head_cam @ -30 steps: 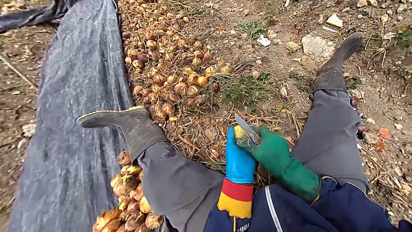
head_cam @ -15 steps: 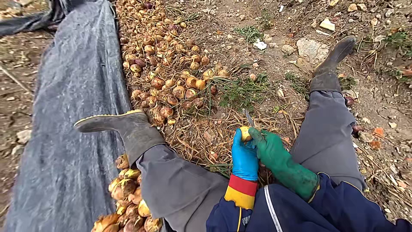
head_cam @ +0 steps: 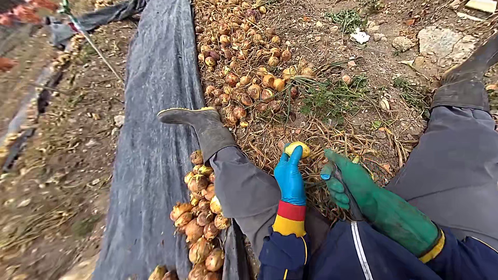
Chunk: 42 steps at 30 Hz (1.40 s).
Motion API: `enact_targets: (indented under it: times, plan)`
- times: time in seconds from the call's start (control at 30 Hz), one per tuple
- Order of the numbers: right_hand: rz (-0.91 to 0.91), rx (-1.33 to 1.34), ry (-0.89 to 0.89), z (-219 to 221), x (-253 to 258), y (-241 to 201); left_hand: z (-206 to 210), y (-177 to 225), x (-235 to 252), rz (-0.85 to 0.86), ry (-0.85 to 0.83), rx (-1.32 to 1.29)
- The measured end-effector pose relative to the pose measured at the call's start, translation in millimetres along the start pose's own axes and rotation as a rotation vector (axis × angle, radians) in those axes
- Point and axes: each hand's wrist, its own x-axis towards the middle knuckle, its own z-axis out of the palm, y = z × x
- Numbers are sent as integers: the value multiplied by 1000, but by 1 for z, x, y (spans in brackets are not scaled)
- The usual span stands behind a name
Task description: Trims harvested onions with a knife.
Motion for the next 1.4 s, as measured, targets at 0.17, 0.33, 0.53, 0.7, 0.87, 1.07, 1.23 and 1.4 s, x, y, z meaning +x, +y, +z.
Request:
enact_targets:
  times: [0.17, 0.33, 0.53, 0.7, 0.87, 1.07, 1.23, 1.4]
  plan:
    - [104, -823, 101, -45, 18, -13, -164, 72, 38, 206, 436, 360]
    - [155, -915, 372, -102, 12, -57, -299, 94, 49, -105, 572, 1307]
    - [-94, -852, 463, -134, 11, -84, -188, 103, 155, 127, 324, 1236]
    - [-65, -788, 409, -108, -2, -52, -101, 61, 323, 87, 108, 1343]
    - [17, -712, 405, -95, -19, 3, -20, 106, 332, -287, -36, 1396]
    - [-54, -604, 406, -92, -1, 19, -71, 38, 355, -97, 28, 689]
    - [-204, -796, 612, -66, 54, 5, -53, 37, 219, -579, -72, -257]
    - [-233, -1099, 791, -23, 67, -13, 13, -2, 75, -712, -10, -438]
